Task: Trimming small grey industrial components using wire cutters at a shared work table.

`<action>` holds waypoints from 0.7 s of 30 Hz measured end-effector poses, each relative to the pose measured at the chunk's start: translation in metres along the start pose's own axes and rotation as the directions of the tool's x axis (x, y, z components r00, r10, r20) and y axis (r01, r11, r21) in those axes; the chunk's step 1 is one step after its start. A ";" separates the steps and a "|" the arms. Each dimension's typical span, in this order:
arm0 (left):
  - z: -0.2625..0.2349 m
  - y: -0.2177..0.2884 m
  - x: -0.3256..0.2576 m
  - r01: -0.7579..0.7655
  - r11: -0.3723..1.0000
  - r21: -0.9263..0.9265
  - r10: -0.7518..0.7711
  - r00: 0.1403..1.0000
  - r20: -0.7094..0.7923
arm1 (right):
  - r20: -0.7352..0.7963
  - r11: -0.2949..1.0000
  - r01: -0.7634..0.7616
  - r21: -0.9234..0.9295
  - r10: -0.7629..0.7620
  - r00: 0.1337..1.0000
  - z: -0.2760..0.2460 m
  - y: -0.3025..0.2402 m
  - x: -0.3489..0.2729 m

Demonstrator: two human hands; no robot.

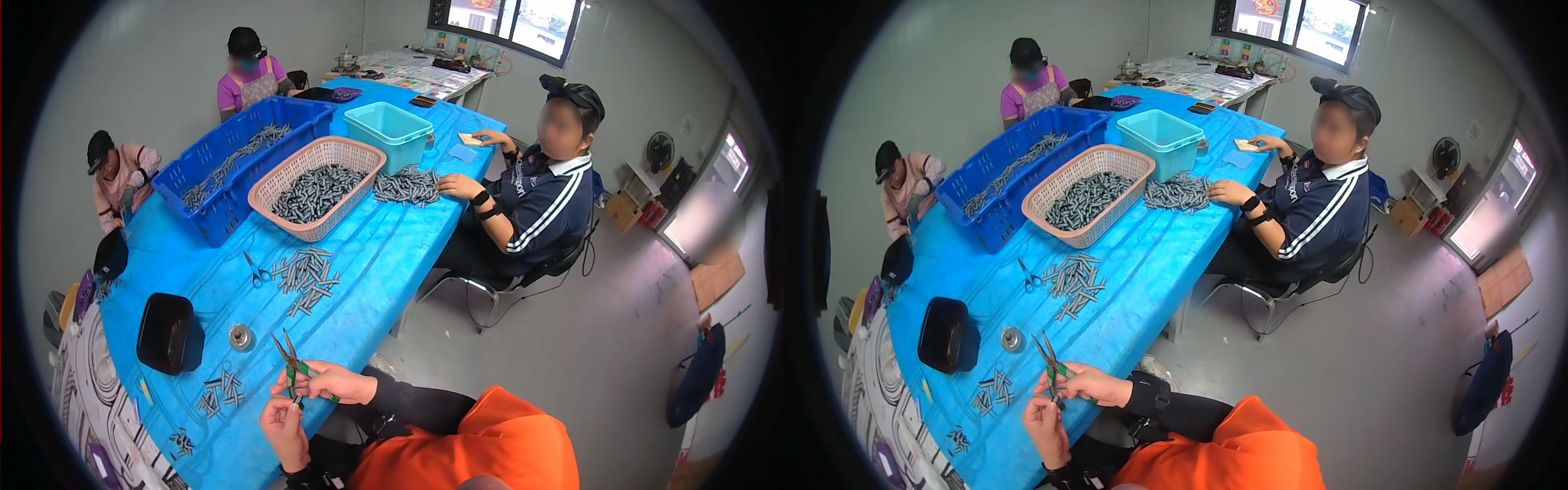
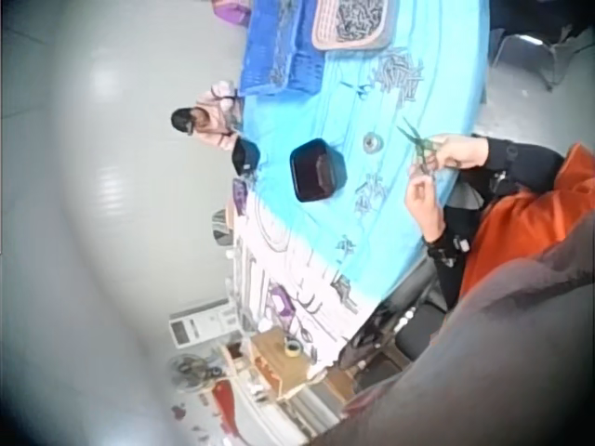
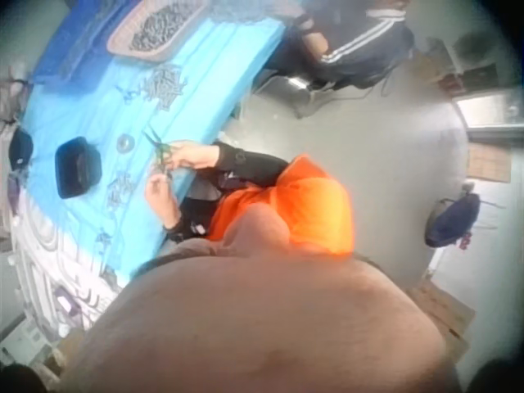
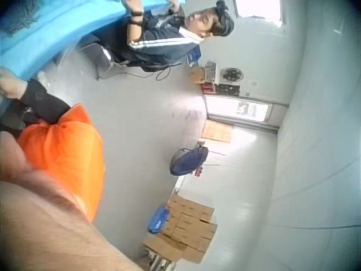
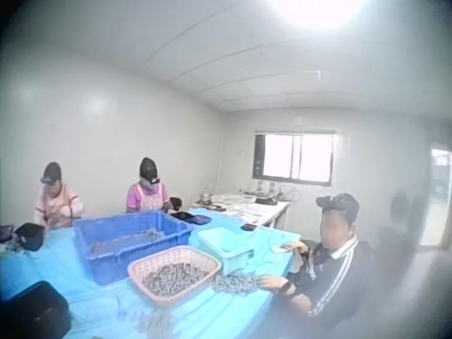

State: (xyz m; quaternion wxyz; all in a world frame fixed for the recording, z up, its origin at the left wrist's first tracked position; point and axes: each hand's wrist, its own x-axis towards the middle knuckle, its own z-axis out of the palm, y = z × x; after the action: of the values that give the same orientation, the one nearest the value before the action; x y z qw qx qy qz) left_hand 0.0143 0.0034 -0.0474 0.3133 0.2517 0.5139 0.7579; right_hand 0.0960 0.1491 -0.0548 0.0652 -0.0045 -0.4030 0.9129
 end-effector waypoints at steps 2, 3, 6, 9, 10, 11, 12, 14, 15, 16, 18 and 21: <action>0.006 0.000 0.004 -0.031 0.998 -0.050 0.031 0.999 -0.009 | -0.086 0.996 -0.057 0.067 0.062 0.994 -0.001 -0.005 -0.002; 0.007 0.002 0.000 -0.066 0.993 -0.100 0.060 0.997 -0.056 | -0.069 0.996 -0.062 0.071 0.066 0.995 0.002 -0.003 -0.001; 0.009 0.000 -0.010 -0.124 0.987 -0.101 0.104 0.978 -0.181 | 0.039 0.980 -0.086 0.180 0.080 0.996 0.013 0.002 -0.001; 0.016 -0.018 0.007 -0.093 0.959 -0.267 0.033 0.975 -0.221 | 0.008 0.952 0.058 0.300 -0.064 0.998 0.019 0.002 -0.002; 0.007 -0.020 0.007 -0.087 0.954 -0.286 0.027 0.978 -0.206 | -0.010 0.937 0.081 0.339 -0.082 0.997 0.020 0.004 -0.002; 0.003 -0.020 -0.002 -0.077 0.948 -0.307 0.014 0.980 -0.201 | -0.060 0.933 0.087 0.348 -0.070 0.996 0.020 0.012 -0.005; 0.013 -0.012 -0.004 -0.104 0.950 -0.296 0.033 0.971 -0.237 | -0.073 0.941 0.095 0.324 -0.075 0.994 0.021 0.017 -0.007; 0.011 -0.020 -0.001 -0.099 0.947 -0.304 0.034 0.977 -0.212 | -0.103 0.958 0.108 0.267 -0.083 0.991 0.009 0.028 -0.006; 0.010 -0.019 0.002 -0.054 0.920 -0.388 0.004 0.992 -0.129 | -0.167 0.962 0.094 0.257 -0.051 0.985 0.006 0.024 -0.010; 0.016 -0.016 -0.001 -0.005 0.937 -0.349 -0.059 0.983 -0.175 | -0.175 0.969 0.104 0.224 -0.065 0.983 0.011 0.010 -0.012; 0.009 -0.016 -0.005 0.028 0.956 -0.292 -0.104 0.963 -0.248 | -0.230 0.975 0.134 0.179 -0.090 0.969 0.017 -0.004 -0.007; 0.002 0.006 0.011 0.030 1.000 -0.002 -0.028 0.907 -0.420 | -0.181 0.970 0.139 0.198 -0.103 0.978 -0.008 -0.005 0.010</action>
State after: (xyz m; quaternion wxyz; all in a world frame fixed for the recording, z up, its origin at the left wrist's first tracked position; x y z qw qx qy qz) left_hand 0.0068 0.0115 -0.0401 0.2063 0.0757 0.5745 0.7884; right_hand 0.0872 0.1595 -0.0562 0.1553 -0.0507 -0.2969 0.9408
